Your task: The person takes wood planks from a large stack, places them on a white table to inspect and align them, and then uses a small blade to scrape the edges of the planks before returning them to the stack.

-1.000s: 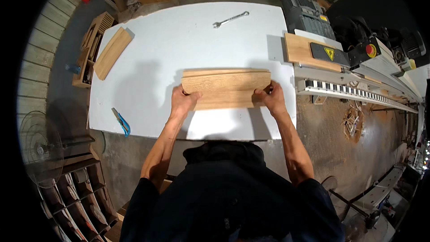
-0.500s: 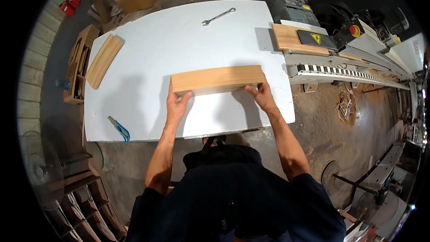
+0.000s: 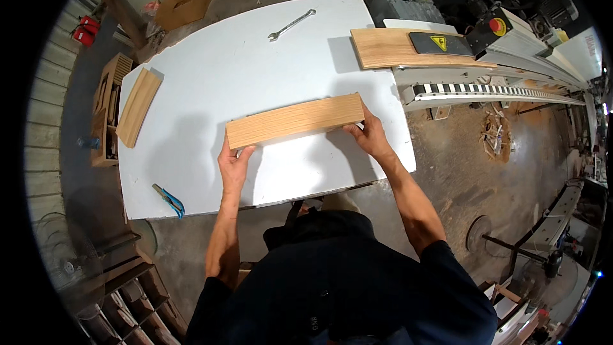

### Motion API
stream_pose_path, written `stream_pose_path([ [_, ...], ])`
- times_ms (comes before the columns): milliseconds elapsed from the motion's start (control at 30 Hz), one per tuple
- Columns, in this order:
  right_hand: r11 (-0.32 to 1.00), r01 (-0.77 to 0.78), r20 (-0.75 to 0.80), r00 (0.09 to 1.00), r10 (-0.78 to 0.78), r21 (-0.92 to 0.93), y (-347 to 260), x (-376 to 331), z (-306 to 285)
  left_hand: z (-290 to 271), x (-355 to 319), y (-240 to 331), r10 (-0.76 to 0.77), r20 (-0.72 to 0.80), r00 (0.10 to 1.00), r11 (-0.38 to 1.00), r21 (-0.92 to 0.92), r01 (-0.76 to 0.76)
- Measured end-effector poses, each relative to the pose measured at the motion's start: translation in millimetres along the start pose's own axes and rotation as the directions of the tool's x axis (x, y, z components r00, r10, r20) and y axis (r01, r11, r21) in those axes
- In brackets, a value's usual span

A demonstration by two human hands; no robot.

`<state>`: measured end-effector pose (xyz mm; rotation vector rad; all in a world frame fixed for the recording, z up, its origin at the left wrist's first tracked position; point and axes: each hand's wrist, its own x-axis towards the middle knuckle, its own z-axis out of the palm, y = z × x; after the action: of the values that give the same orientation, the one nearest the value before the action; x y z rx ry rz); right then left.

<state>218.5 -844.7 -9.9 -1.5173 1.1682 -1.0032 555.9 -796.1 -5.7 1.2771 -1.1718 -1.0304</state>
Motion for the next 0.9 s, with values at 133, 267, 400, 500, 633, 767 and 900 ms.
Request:
stream_pose_path([
  [133, 0.996, 0.075, 0.000, 0.997, -0.075, -0.048, 0.9, 4.0, -2.4, -5.3, 0.6, -9.8, -0.059, -0.013, 0.998, 0.994, 0.092, 0.059],
  [267, 0.985, 0.112, -0.066, 0.990, -0.121, -0.132, 23.3, 0.3, -3.9, -21.1, 11.4, -20.0, -0.007, 0.084, 0.996, 0.979, 0.205, -0.010],
  [400, 0.987, -0.157, -0.034, 0.987, 0.157, 0.023, -10.4, -9.8, -5.9, -27.0, 23.5, -8.0, -0.085, 0.086, 0.993, 0.978, 0.200, 0.066],
  [500, 0.971, 0.105, -0.272, 0.948, -0.163, -0.214, -1.1, -72.3, -5.3, -25.9, 32.1, -2.3, -0.127, 0.244, 0.962, 0.977, 0.196, 0.079],
  [633, 0.963, -0.254, -0.556, 0.789, 0.262, 0.094, -57.2, -203.6, 9.4, 27.8, 30.1, 36.8, -0.176, 0.627, 0.759, 0.983, 0.069, 0.171],
  [767, 0.891, -0.396, -0.789, 0.464, 0.403, 0.222, -90.1, -312.7, 53.9, 104.6, 2.8, 38.0, -0.196, 0.816, 0.544, 0.966, 0.067, 0.248],
  [900, 0.854, -0.423, -0.922, 0.095, 0.376, 0.304, -121.4, -388.4, 97.9, 187.9, -29.2, 40.2, -0.087, 0.982, 0.167, 0.982, 0.056, 0.181],
])
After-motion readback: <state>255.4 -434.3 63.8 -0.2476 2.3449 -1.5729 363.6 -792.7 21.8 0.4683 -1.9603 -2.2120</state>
